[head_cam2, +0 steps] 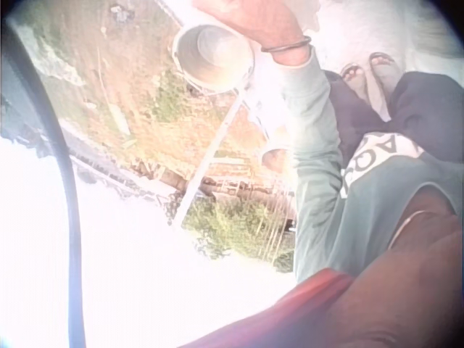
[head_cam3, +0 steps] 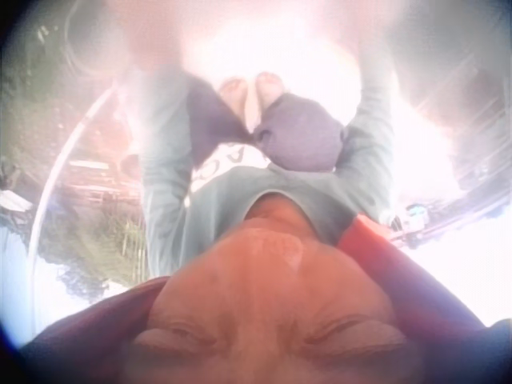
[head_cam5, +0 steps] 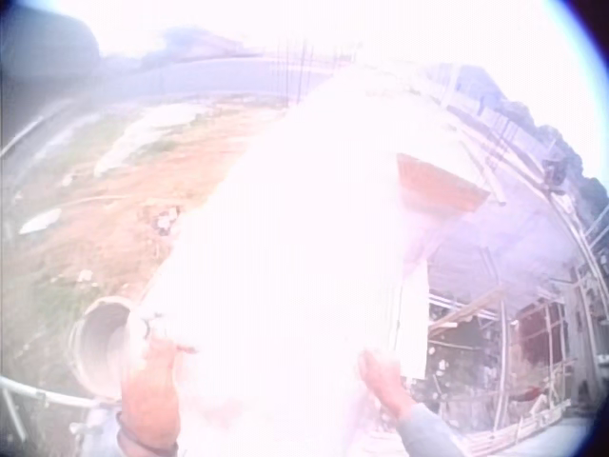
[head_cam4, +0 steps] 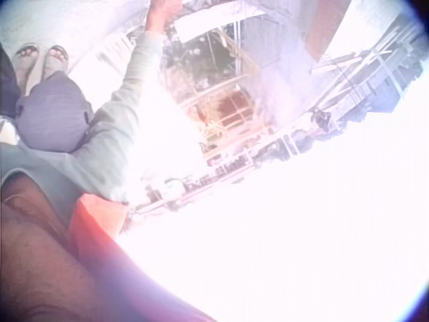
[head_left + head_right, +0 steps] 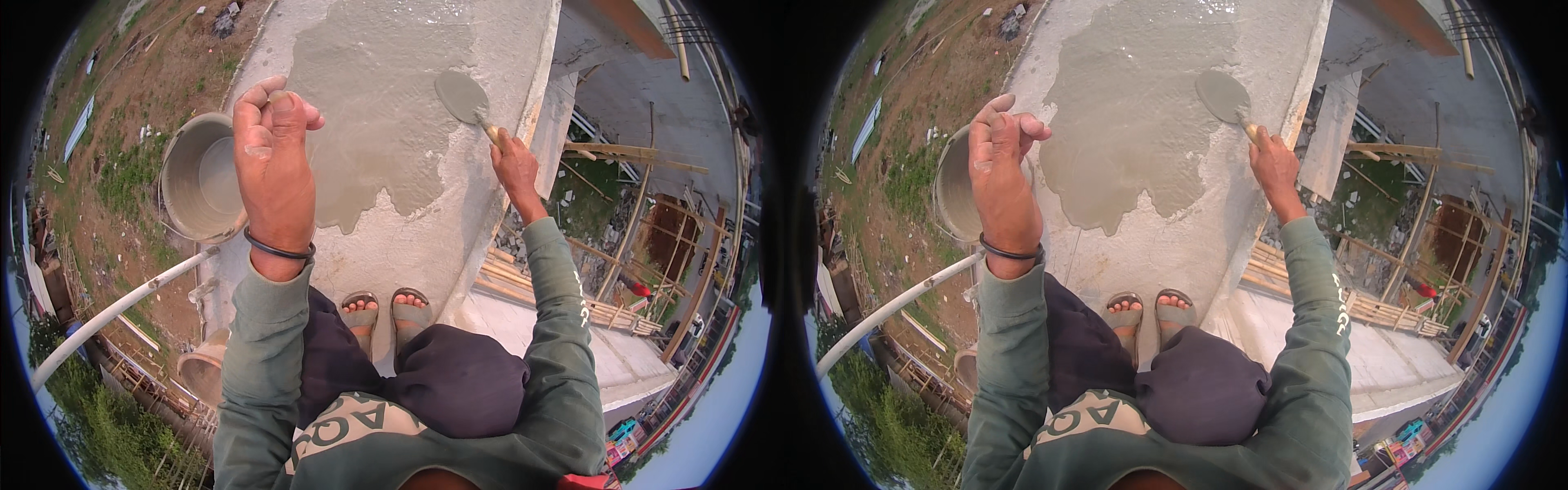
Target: The person scoops wet cement from a bucket with a trowel and spreads it onto a concrete surface, smoothing it in place. The person repeatedly refills the trowel and continues to level the surface around a vertical pipe.
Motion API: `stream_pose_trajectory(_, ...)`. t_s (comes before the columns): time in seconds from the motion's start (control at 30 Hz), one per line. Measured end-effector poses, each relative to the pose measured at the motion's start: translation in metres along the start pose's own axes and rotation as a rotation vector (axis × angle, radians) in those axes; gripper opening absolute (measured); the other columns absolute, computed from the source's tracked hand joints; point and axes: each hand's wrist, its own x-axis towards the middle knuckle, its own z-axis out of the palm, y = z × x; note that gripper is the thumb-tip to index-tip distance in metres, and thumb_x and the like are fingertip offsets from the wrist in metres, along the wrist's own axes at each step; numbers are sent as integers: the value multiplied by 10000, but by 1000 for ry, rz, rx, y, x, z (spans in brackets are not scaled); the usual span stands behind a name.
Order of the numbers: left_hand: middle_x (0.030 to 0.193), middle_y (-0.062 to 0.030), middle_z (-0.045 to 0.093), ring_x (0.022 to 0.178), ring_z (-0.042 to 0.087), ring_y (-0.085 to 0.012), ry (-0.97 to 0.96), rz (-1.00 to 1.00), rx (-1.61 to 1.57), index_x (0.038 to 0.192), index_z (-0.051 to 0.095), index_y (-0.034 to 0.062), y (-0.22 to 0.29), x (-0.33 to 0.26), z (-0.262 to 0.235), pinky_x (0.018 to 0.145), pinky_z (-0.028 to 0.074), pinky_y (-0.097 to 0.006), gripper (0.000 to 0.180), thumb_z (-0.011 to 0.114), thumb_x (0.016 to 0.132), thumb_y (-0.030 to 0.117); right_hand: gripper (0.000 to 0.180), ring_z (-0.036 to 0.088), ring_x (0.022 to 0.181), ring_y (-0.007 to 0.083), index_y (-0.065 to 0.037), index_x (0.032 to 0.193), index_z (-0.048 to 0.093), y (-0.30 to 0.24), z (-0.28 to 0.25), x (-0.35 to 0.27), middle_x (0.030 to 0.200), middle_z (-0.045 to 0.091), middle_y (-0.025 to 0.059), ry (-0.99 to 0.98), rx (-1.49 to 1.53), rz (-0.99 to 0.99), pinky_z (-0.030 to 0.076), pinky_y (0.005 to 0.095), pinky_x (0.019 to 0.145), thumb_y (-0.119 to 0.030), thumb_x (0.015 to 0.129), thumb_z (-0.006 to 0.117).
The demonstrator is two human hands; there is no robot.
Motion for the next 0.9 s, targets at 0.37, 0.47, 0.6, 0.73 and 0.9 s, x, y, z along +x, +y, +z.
stream_pose_trajectory(0.37,920,-9,603,877,579,-115,455,-285,320,1258,527,50,33,-41,-221,826,469,-295,431,481,1050,425,470,645,618,274,-189,1266,573,-107,10,-27,796,570,69,-159,157,-571,511,410,500,-178,820,721)
stream_pose_trajectory(0.47,909,5,596,871,575,-105,565,-685,320,1230,541,105,4,-63,-267,764,465,-299,497,534,991,540,465,635,611,265,-198,1267,573,-110,15,16,803,566,60,-23,130,-572,506,403,496,-182,825,718)
stream_pose_trajectory(0.6,1091,-66,574,986,588,-208,441,-1038,222,1362,448,87,-76,-75,-282,833,483,-413,807,593,870,710,421,651,663,312,-181,1281,575,-118,37,97,834,605,92,50,-8,-249,514,441,533,-217,874,675)
stream_pose_trajectory(0.73,1352,-185,490,1205,553,-351,467,-913,-192,1460,347,60,-139,-63,-280,1006,472,-515,868,634,885,644,430,650,679,348,-179,1279,584,-141,53,99,837,625,108,-57,69,-385,515,479,573,-221,863,685)
stream_pose_trajectory(0.9,1427,-215,439,1299,486,-387,577,-693,-558,1451,353,28,-179,-62,-268,1057,452,-568,746,696,919,422,449,652,671,322,-212,1266,590,-170,40,24,812,603,90,-193,206,-632,509,451,547,-205,835,717)
